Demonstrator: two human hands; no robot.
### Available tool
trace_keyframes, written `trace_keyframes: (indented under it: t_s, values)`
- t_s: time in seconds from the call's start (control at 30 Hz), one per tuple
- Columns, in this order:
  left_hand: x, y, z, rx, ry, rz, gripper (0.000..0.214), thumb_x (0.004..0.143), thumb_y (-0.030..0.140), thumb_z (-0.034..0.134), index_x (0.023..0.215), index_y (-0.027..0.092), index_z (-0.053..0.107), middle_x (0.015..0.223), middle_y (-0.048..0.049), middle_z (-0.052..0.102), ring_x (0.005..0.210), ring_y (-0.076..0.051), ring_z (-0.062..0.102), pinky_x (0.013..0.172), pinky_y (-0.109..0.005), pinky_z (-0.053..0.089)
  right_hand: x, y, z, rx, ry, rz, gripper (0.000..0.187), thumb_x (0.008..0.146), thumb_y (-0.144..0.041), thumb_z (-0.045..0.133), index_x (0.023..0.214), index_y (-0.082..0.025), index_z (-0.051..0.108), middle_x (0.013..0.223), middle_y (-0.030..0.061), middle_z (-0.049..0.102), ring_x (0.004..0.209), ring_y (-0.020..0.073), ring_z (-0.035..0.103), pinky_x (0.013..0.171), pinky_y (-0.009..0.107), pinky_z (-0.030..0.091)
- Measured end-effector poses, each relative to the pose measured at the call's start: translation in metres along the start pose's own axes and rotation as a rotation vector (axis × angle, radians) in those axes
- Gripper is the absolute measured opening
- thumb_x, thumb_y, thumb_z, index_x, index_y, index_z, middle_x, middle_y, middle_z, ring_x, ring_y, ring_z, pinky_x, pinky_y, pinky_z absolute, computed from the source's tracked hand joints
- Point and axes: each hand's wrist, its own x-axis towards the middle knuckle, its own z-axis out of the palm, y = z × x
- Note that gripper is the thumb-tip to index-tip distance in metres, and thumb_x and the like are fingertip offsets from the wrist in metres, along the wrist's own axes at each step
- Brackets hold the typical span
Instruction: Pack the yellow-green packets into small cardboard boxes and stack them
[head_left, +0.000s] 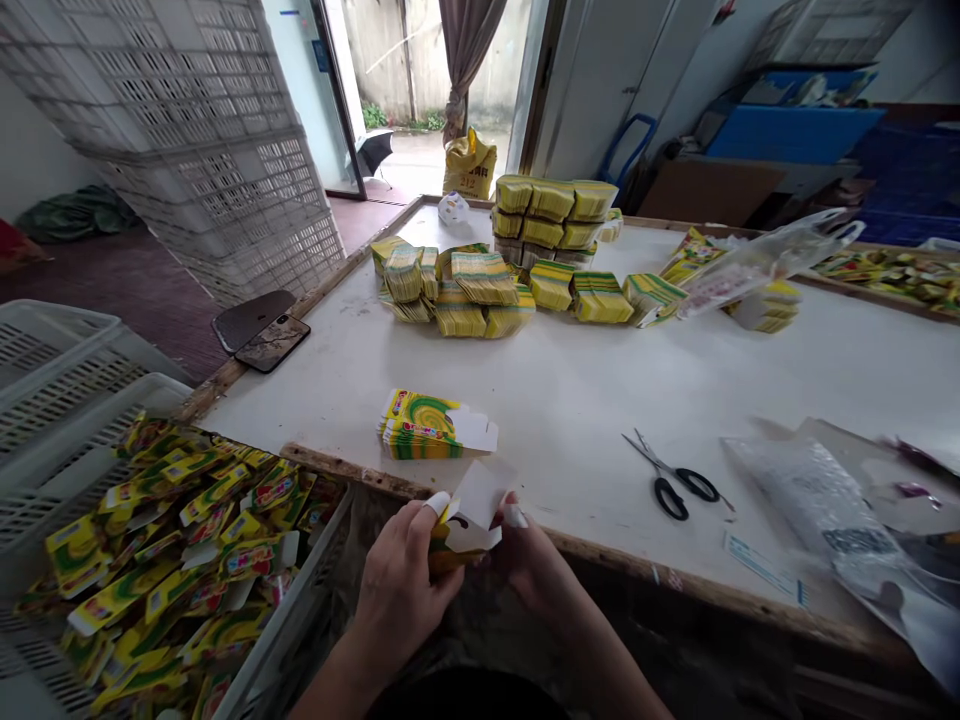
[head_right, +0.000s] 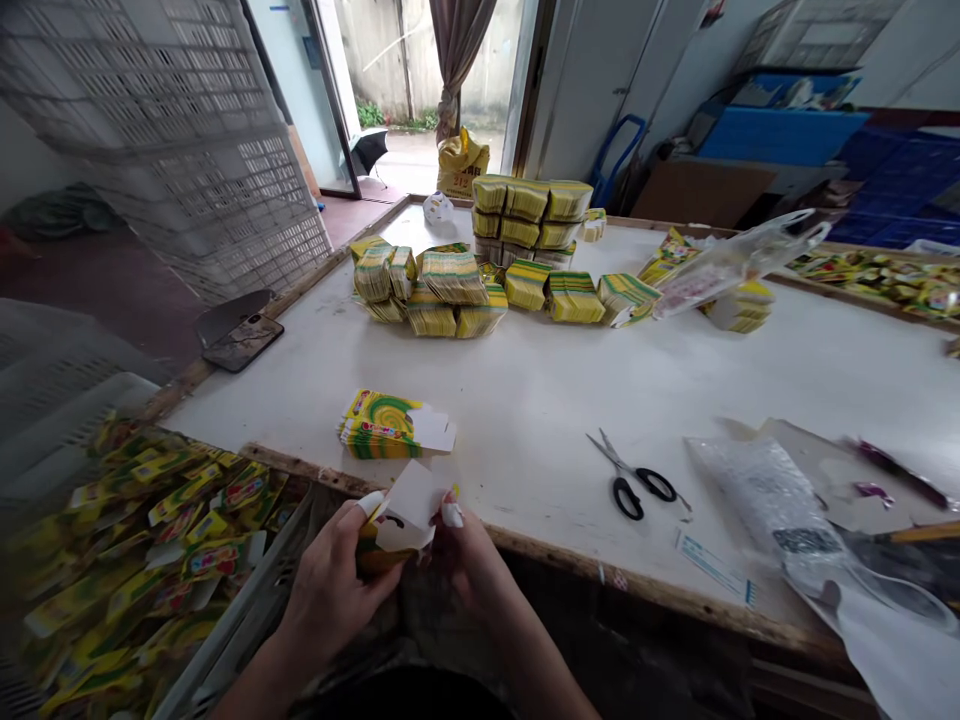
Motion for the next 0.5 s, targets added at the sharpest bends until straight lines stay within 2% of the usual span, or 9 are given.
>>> trace_keyframes:
  t_s: [0.07,0.13,0.2,0.33,0.43,0.5]
  values:
    - [0.003,-0.006,0.0,0.079,0.015,0.051,0.043,0.078,0.021,0.061,0.117,0.014,0.045,0.097,-0.0137,0.065,0.086,-0.027,0.066,0.074,-0.037,0.058,-0.004,-0.01,-0.005,-0.131,-0.022,-0.087,0.042,0.065,-0.055,0.079,0.069,-0.017,0.063,0.062,-0.0021,0.059,0.058,0.0116,0.051,0.055,0.022,0.042]
    - [0.006,-0.01,0.0,0.112,0.02,0.083,0.041,0.079,0.02,0.061,0.117,0.014,0.046,0.098,-0.0144,0.065,0.085,-0.027,0.066,0.073,-0.038,0.057,-0.007,-0.019,-0.006,-0.23,-0.048,-0.118,0.025,0.066,-0.032,0.083,0.067,-0.015,0.064,0.063,-0.0024,0.06,0.059,0.0103,0.051,0.057,0.02,0.041]
    - [0.007,-0.012,0.002,0.093,0.024,0.075,0.044,0.079,0.02,0.062,0.119,0.015,0.046,0.099,-0.0142,0.065,0.086,-0.027,0.066,0.074,-0.038,0.057,-0.007,-0.022,-0.005,-0.155,-0.074,-0.06,0.017,0.066,-0.022,0.08,0.067,-0.014,0.065,0.062,-0.0018,0.061,0.058,0.0099,0.052,0.058,0.02,0.041]
    - [0.006,-0.008,0.006,-0.064,0.05,-0.049,0.063,0.077,0.025,0.066,0.131,0.015,0.036,0.106,-0.0153,0.064,0.092,-0.028,0.065,0.076,-0.037,0.057,-0.001,-0.009,-0.002,0.098,-0.134,0.088,0.028,0.066,-0.036,0.079,0.068,-0.017,0.059,0.056,-0.0034,0.057,0.051,0.01,0.051,0.056,0.023,0.045]
    - [0.004,-0.006,0.007,-0.199,0.044,-0.108,0.067,0.077,0.024,0.067,0.134,0.019,0.031,0.11,-0.0131,0.06,0.094,-0.025,0.065,0.076,-0.034,0.056,0.002,0.003,-0.003,0.214,-0.155,0.059,0.037,0.066,-0.049,0.08,0.076,-0.018,0.061,0.059,-0.004,0.056,0.054,0.0104,0.053,0.057,0.023,0.046]
    - [0.003,-0.007,0.007,-0.24,0.024,-0.109,0.063,0.077,0.021,0.065,0.131,0.022,0.033,0.11,-0.0109,0.058,0.094,-0.023,0.065,0.075,-0.033,0.056,0.002,0.006,-0.005,0.197,-0.158,-0.007,0.04,0.067,-0.051,0.08,0.081,-0.018,0.063,0.064,-0.0024,0.06,0.057,0.0101,0.054,0.058,0.021,0.045]
